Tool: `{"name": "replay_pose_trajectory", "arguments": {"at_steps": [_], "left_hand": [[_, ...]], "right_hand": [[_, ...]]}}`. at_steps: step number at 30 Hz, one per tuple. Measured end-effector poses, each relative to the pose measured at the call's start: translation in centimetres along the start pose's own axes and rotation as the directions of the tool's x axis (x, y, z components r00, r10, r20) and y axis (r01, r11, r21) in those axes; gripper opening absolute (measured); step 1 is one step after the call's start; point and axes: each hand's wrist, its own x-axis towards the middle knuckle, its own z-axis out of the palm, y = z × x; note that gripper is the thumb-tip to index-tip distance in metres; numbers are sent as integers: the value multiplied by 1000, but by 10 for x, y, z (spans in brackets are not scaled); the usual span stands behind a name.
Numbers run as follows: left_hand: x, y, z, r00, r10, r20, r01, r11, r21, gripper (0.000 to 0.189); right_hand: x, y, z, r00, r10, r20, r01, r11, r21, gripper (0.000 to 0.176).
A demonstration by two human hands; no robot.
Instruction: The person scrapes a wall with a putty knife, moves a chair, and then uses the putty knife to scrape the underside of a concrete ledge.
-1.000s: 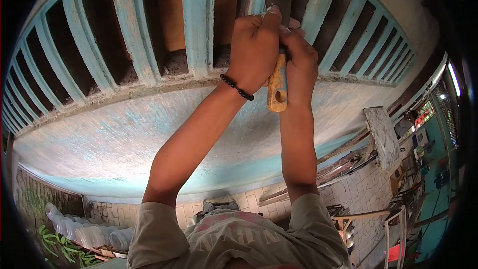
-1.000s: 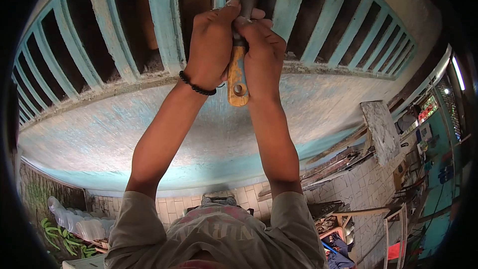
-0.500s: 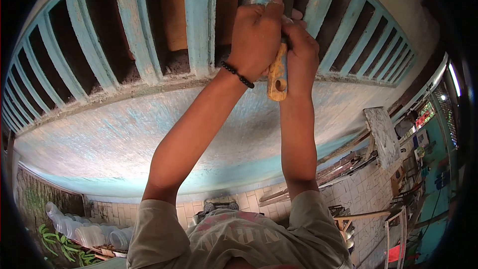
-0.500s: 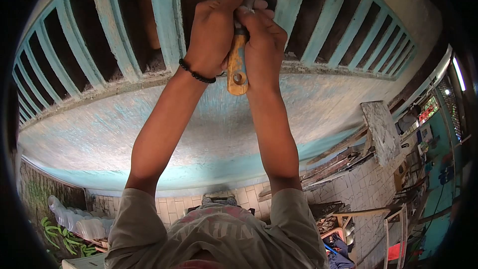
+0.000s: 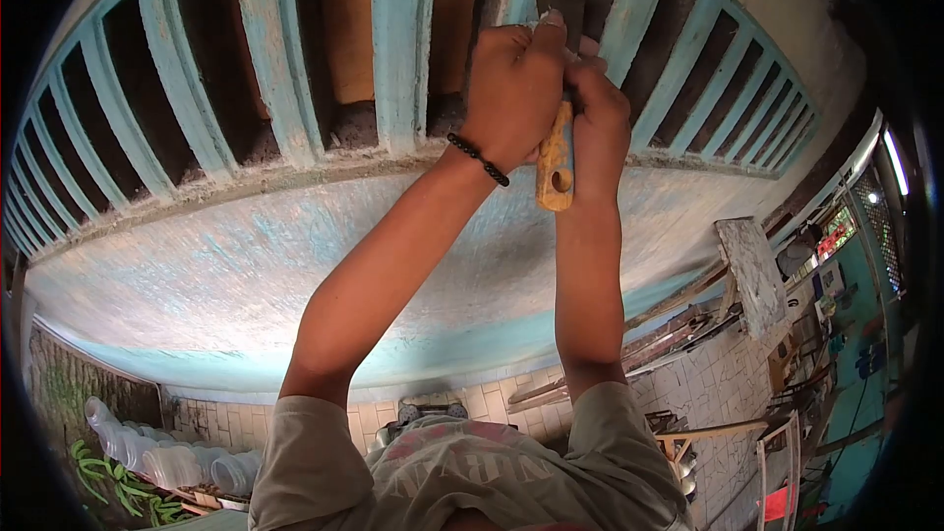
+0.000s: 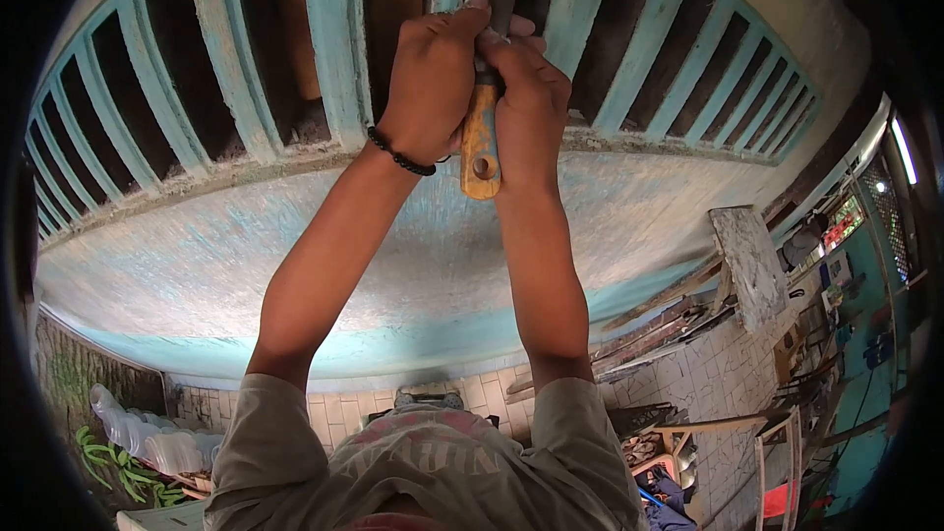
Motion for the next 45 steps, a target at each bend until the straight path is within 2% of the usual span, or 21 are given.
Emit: {"name": "replay_pose_trajectory", "arguments": {"at_steps": [2,4,5,8,10,14,17,20,22,24,26,29,32,33,35,39,42,45], "left_hand": [[2,6,5,1000,-19,12,19,998,-64,48],[7,17,0,995,-49,82,46,998,43,41],[8,20,-1,991,-70,115,59,994,96,39],[-5,20,-1,991,-82,102,78,996,39,39],[-3,17,-2,991,-85,107,79,995,57,39],[11,16,-2,990,-29,135,15,995,98,39],[7,5,1,1000,6,26,-7,998,60,47],[-2,-4,5,1000,-10,-5,10,995,-101,48],[6,-7,3,1000,16,12,-16,999,-52,48],[8,3,2,999,7,53,-8,1000,16,43],[7,16,-1,992,-43,117,31,994,106,39],[-3,8,-8,996,-59,67,48,986,158,39],[-18,4,-12,989,-112,102,107,993,49,40],[-20,2,-16,987,-94,132,84,993,80,41],[-22,3,-15,987,-102,126,99,995,30,42],[-32,5,-10,987,-155,38,158,981,-114,49],[-31,5,-11,992,-120,43,123,989,-76,49],[-27,1,-14,992,-111,63,107,992,70,49]], "right_hand": [[4,-3,2,999,34,-8,-34,999,36,18],[9,-11,3,995,100,-4,-100,994,54,18],[7,-10,2,998,58,1,-58,998,16,18],[5,0,-3,999,-36,15,37,997,-70,19],[5,4,-6,999,-47,5,47,994,-97,19],[9,-8,5,999,-2,-32,1,1000,-11,19],[7,-9,2,999,42,-11,-43,999,-18,19],[1,-2,-1,999,37,-26,-37,999,-4,19],[4,-4,0,996,74,-45,-72,997,26,18],[9,-10,6,999,38,-25,-38,999,20,18],[7,-11,5,999,36,-28,-36,999,10,18],[0,1,-4,999,40,-28,-41,999,-31,18],[-11,12,-10,1000,25,-10,-25,999,-40,18],[-16,10,-7,999,47,-20,-47,999,13,18],[-20,9,-6,996,80,-27,-78,995,68,18],[-27,15,-9,995,99,-27,-98,995,26,18],[-22,17,-14,995,99,-7,-99,995,29,18],[-19,6,-14,989,144,31,-146,987,60,18]]}}
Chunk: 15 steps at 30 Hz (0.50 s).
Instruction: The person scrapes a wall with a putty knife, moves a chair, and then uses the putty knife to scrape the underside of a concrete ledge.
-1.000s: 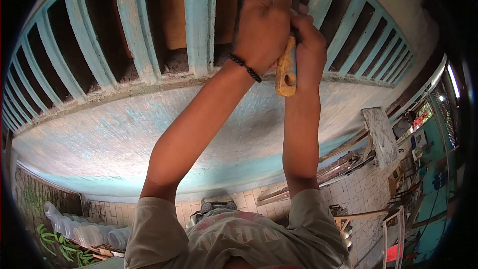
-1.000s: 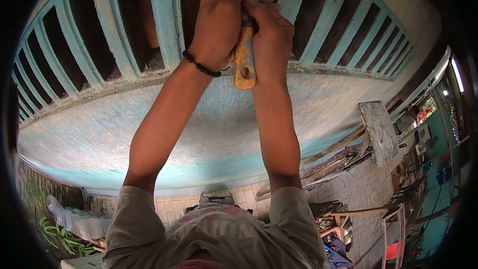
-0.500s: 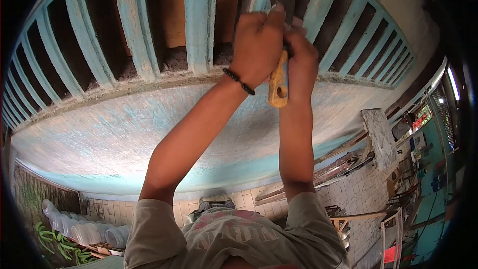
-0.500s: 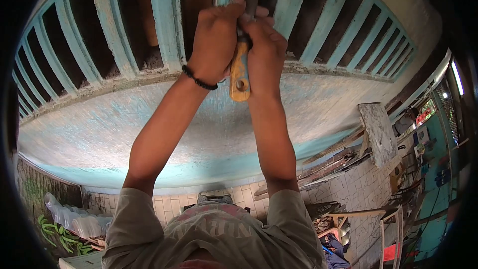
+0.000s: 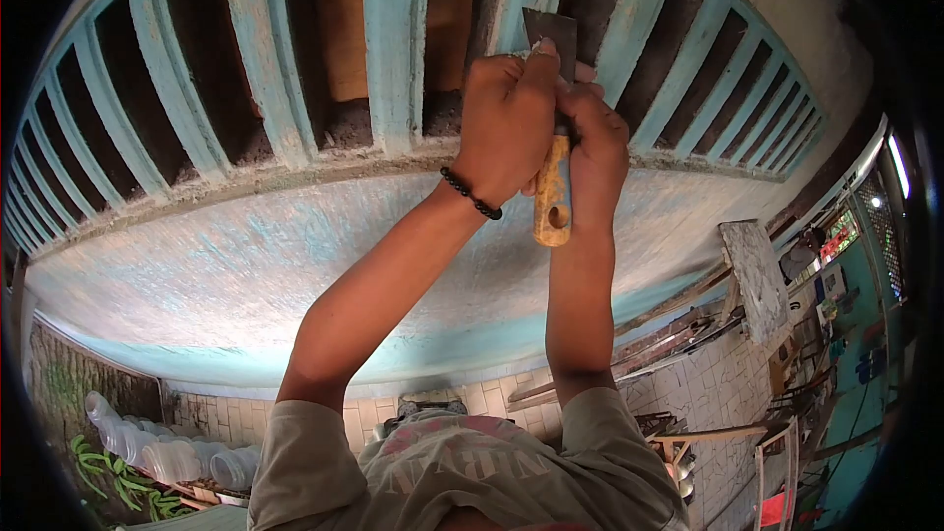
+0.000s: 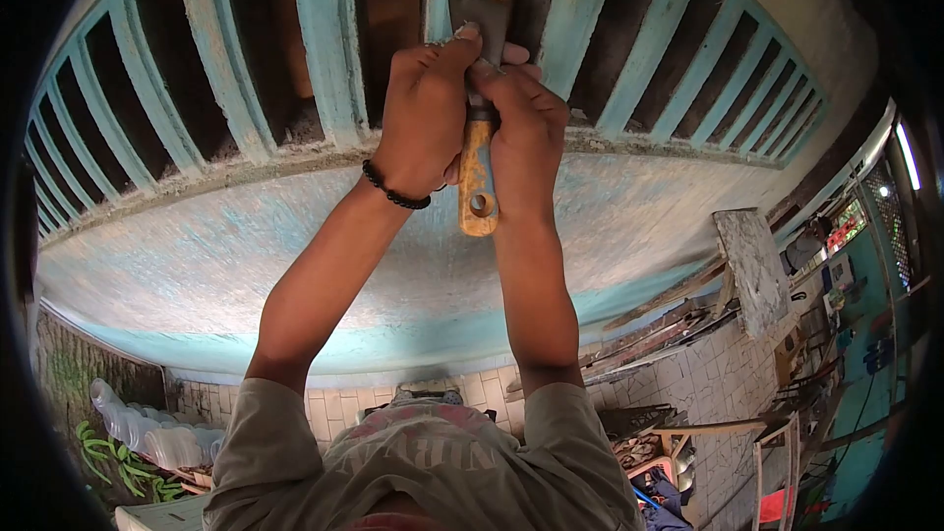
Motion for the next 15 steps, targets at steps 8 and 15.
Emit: {"name": "replay_pose_trajectory", "arguments": {"at_steps": [8,15], "left_hand": [[-9,-15,4,997,42,-66,-49,992,-113,45],[7,3,-6,999,2,40,-3,1000,31,45]], "right_hand": [[-10,19,-4,999,-44,-24,43,999,-19,17],[1,0,11,996,-88,-25,86,994,-68,17]]}}
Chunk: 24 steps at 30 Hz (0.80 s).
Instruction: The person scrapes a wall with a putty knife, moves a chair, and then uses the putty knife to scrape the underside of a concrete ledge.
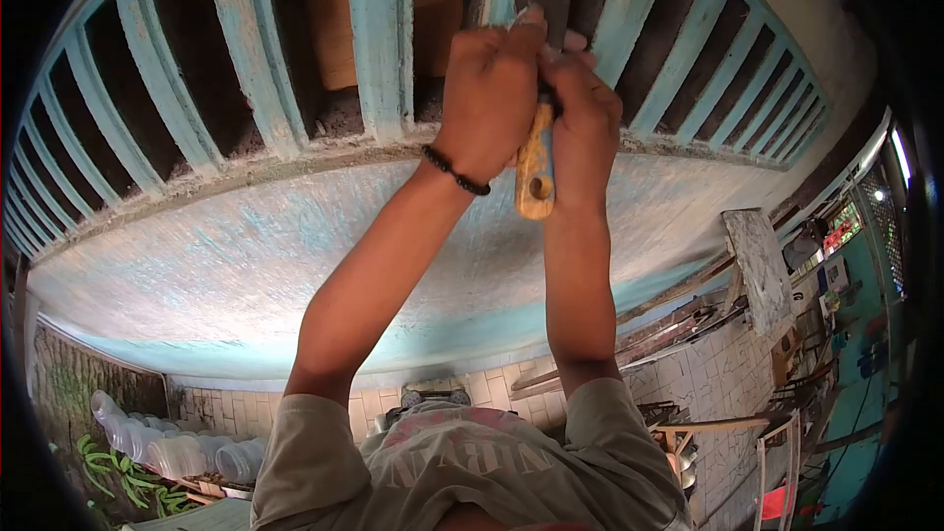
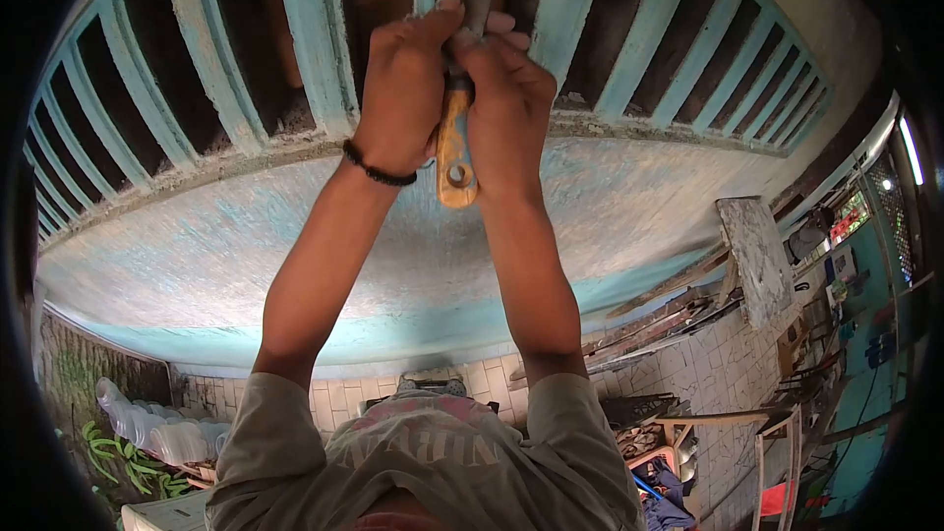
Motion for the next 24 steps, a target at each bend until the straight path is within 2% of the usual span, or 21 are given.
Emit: {"name": "replay_pose_trajectory", "arguments": {"at_steps": [3,9,12,15,18,21,24], "left_hand": [[-23,-5,1,998,-69,-1,68,988,-139,45],[-9,-9,-5,999,18,38,-17,999,-40,47],[-11,-5,-4,998,-31,45,36,995,-98,47],[-24,-16,-4,998,-56,-11,54,989,-138,46],[-30,-19,-7,997,-80,7,80,986,-144,45],[-15,-19,-4,999,-11,-30,6,989,-148,47],[-11,-3,4,999,-16,-38,7,972,-236,46]], "right_hand": [[-19,13,-5,994,84,-71,-86,996,-26,17],[-5,18,-9,998,-41,37,40,998,41,17],[-6,13,-10,997,-29,68,26,998,50,17],[-20,24,-14,999,42,-18,-42,999,-2,17],[-25,27,-15,1000,18,-11,-18,999,-35,17],[-13,20,-11,1000,11,-1,-11,1000,-19,17],[-4,15,-12,998,-30,59,30,1000,-4,17]]}}
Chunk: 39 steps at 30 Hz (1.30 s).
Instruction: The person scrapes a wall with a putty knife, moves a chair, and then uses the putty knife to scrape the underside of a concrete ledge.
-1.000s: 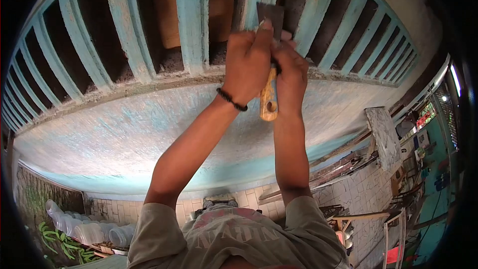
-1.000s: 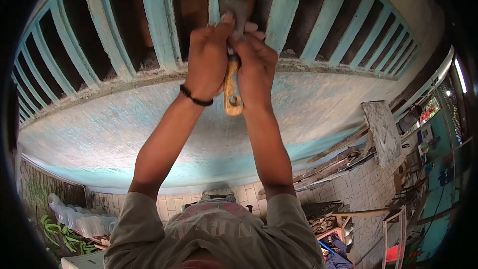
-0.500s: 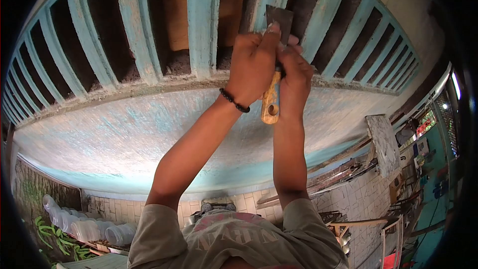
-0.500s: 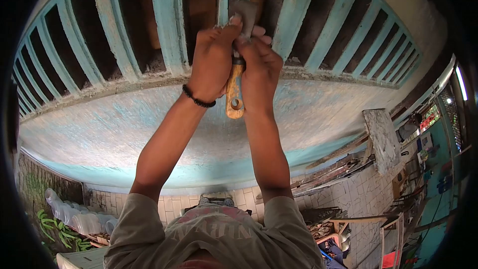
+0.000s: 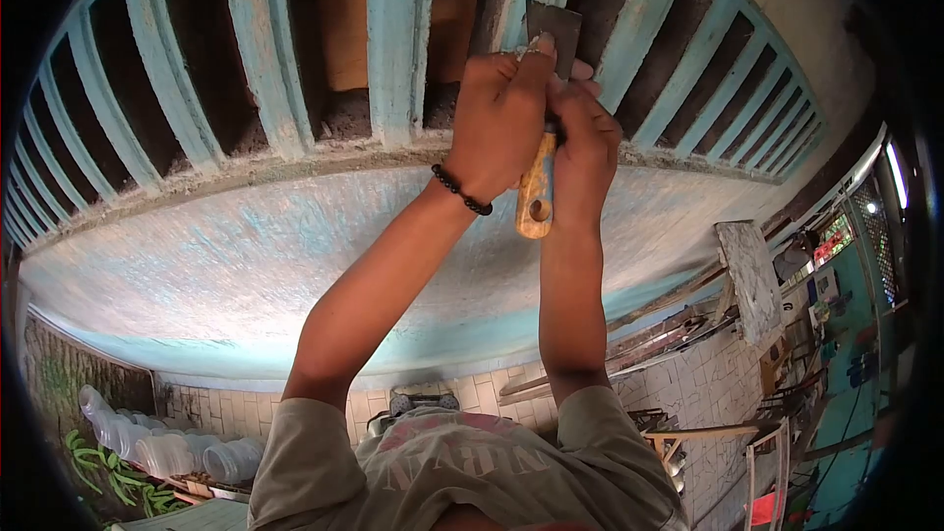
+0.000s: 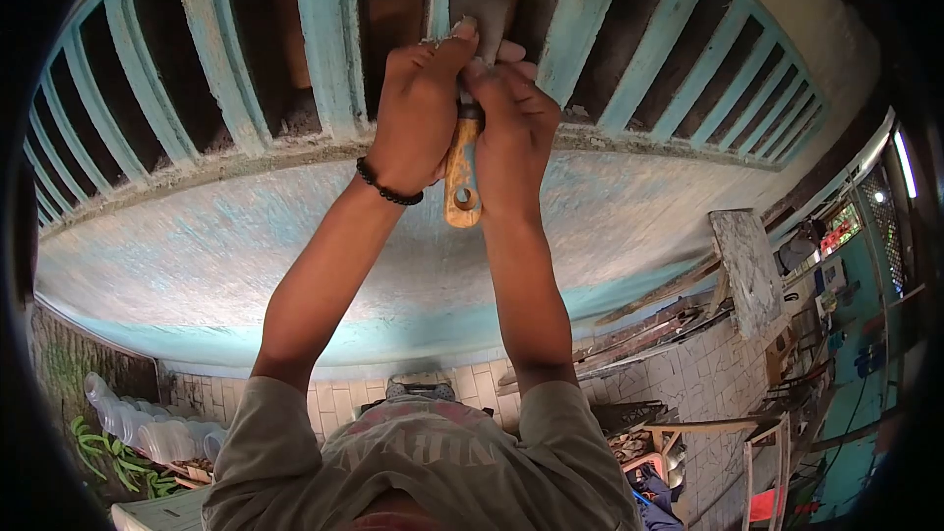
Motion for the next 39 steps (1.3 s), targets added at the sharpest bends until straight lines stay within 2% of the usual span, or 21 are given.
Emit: {"name": "replay_pose_trajectory", "arguments": {"at_steps": [3,8,9,12,15,18,19,22,23,25,28,32,34,35,39], "left_hand": [[-11,-8,-3,999,-26,-43,26,1000,-6,48],[-9,-24,-13,998,60,-25,-56,989,137,50],[-5,-21,-11,996,88,-18,-84,982,167,50],[0,-6,-9,996,50,75,-65,976,210,44],[-12,-13,-12,1000,-25,14,22,981,191,44],[-22,-30,-5,993,18,-118,-9,997,73,50],[-20,-32,-8,995,48,-91,-37,992,118,50],[-8,-21,-15,999,-38,5,35,950,311,43],[-7,-18,-12,1000,-19,15,14,958,286,44],[-5,-12,-3,999,24,35,-31,972,232,44],[-16,-29,-1,995,25,-91,-15,994,112,49],[-18,-30,-5,997,54,-47,-44,978,204,45],[-8,-15,-2,1000,28,10,-30,964,265,43],[-2,-16,-2,998,52,21,-55,969,239,43],[-10,-18,-2,1000,2,16,-4,989,148,43]], "right_hand": [[-15,5,2,995,48,-85,-49,999,-1,16],[-15,11,-6,998,43,-55,-43,999,-1,16],[-11,8,-4,997,43,-56,-43,999,4,16],[1,6,-2,999,-2,-48,3,1000,30,16],[-14,9,-7,995,75,-73,-74,997,16,17],[-26,20,-15,992,105,-67,-101,993,62,18],[-23,19,-15,991,108,-74,-105,993,50,18],[-11,7,-6,993,92,-80,-88,994,59,18],[-4,8,-12,999,35,-25,-34,999,33,19],[-5,6,-15,998,65,-20,-65,997,38,19],[-16,10,-20,994,99,-38,-97,994,56,19],[-14,7,-9,980,135,-146,-128,990,55,18],[-3,4,-10,993,89,-75,-84,994,62,18],[0,3,-12,997,65,-39,-62,996,65,18],[-8,2,-12,991,113,-65,-110,993,45,17]]}}
